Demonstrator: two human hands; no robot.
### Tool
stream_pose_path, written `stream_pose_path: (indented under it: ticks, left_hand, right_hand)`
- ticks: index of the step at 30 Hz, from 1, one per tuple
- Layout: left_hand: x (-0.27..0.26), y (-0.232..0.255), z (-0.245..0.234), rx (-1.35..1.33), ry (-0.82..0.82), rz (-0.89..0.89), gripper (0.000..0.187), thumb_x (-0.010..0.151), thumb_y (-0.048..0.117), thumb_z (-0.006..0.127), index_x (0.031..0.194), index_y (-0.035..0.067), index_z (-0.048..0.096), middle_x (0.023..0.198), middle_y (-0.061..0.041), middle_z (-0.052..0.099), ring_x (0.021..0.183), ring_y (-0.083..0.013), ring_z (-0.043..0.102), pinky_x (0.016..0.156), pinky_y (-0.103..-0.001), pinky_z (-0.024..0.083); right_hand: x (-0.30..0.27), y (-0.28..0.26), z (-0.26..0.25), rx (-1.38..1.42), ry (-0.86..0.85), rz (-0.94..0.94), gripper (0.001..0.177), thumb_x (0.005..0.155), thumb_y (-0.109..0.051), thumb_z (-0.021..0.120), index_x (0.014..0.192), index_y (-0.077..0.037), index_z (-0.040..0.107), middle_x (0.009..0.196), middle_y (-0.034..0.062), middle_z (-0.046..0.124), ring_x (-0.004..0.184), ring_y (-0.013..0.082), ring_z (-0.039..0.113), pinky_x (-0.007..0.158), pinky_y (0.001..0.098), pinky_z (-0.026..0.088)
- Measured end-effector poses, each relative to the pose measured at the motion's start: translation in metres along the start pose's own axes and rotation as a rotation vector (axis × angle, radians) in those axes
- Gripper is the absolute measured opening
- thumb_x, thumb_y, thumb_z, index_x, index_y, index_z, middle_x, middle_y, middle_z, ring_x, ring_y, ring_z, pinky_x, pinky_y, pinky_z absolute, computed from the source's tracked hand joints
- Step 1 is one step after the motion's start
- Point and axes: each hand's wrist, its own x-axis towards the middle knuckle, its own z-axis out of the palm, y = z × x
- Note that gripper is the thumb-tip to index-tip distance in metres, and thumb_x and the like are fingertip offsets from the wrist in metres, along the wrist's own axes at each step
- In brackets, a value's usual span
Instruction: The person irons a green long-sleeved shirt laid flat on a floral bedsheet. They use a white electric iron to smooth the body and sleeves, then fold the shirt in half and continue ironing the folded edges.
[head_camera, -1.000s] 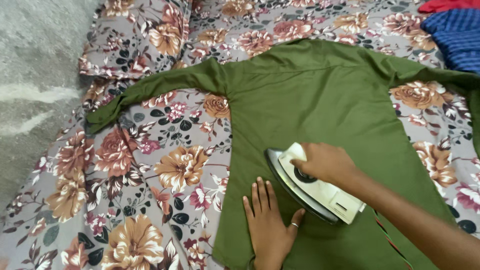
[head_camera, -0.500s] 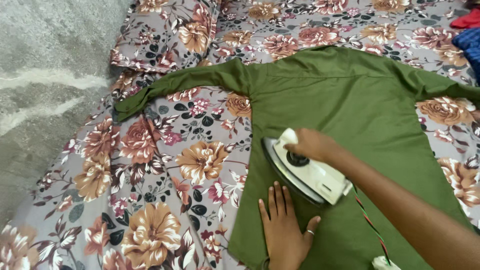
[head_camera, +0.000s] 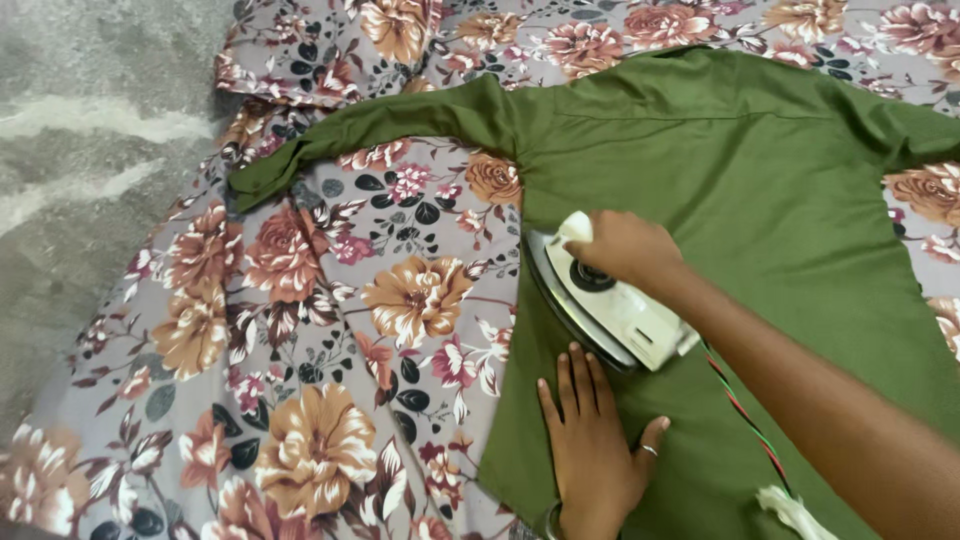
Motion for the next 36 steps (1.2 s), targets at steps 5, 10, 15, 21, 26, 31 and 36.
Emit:
stream_pose_path:
  ticks: [5,10,15,21,26,31,36]
  left_hand:
    - [-0.005,-0.010,-0.006,-0.052,0.050,-0.047,0.101,0.090,0.058,0.066,0.150,-0.016,0.031,0.161,-0.031,0.026,0.152,-0.0413,0.021,0.122,-0.055,0.010]
    - [-0.017,-0.034,-0.030,-0.075,0.037,-0.077,0.097,0.090,0.051,0.070,0.148,-0.017,0.030,0.161,-0.033,0.026,0.150,-0.0437,0.023,0.122,-0.052,0.013]
    - [-0.017,-0.030,-0.037,-0.132,0.024,-0.107,0.094,0.090,0.045,0.071,0.149,-0.017,0.030,0.160,-0.034,0.027,0.149,-0.0463,0.025,0.122,-0.052,0.014]
    - [-0.017,-0.028,-0.037,-0.117,0.053,-0.129,0.094,0.090,0.046,0.070,0.149,-0.016,0.032,0.161,-0.033,0.026,0.149,-0.0444,0.026,0.122,-0.051,0.016]
    - [-0.025,-0.038,-0.039,-0.075,0.108,-0.139,0.094,0.090,0.047,0.070,0.149,-0.016,0.032,0.160,-0.033,0.028,0.150,-0.0439,0.026,0.122,-0.050,0.017]
    - [-0.039,-0.044,-0.056,-0.022,0.099,-0.165,0.095,0.089,0.051,0.068,0.148,-0.015,0.032,0.158,-0.033,0.030,0.148,-0.0448,0.026,0.121,-0.051,0.015]
    - [-0.039,-0.039,-0.065,-0.072,0.068,-0.153,0.097,0.081,0.047,0.070,0.145,-0.016,0.032,0.155,-0.037,0.028,0.146,-0.0479,0.024,0.120,-0.053,0.013]
  right_hand:
    - [0.011,0.012,0.007,0.025,-0.014,-0.167,0.057,0.085,-0.054,0.066,0.114,-0.005,0.072,0.108,0.0254,0.073,0.103,0.0434,0.070,0.091,0.0523,0.054]
    - [-0.061,0.013,0.008,-0.088,-0.171,-0.224,0.060,0.084,-0.060,0.063,0.117,-0.010,0.066,0.104,0.0211,0.075,0.101,0.0397,0.071,0.090,0.0505,0.055]
    - [-0.087,-0.010,-0.002,-0.153,-0.175,-0.103,0.059,0.086,-0.060,0.061,0.123,-0.013,0.066,0.108,0.0200,0.075,0.104,0.0386,0.072,0.091,0.0505,0.056]
    - [-0.038,-0.036,0.005,-0.056,-0.031,-0.078,0.058,0.086,-0.058,0.064,0.116,-0.008,0.071,0.110,0.0217,0.074,0.105,0.0408,0.070,0.091,0.0523,0.055]
    - [-0.028,-0.026,0.011,0.022,-0.076,-0.158,0.057,0.083,-0.055,0.065,0.116,-0.010,0.072,0.113,0.0218,0.074,0.107,0.0403,0.070,0.093,0.0520,0.054]
    - [-0.111,-0.004,0.016,-0.125,-0.205,-0.223,0.063,0.083,-0.060,0.062,0.125,-0.013,0.064,0.112,0.0211,0.072,0.105,0.0387,0.070,0.091,0.0509,0.055]
    - [-0.137,-0.014,0.007,-0.225,-0.204,-0.148,0.063,0.085,-0.062,0.058,0.124,-0.014,0.065,0.105,0.0206,0.075,0.101,0.0394,0.072,0.089,0.0514,0.057]
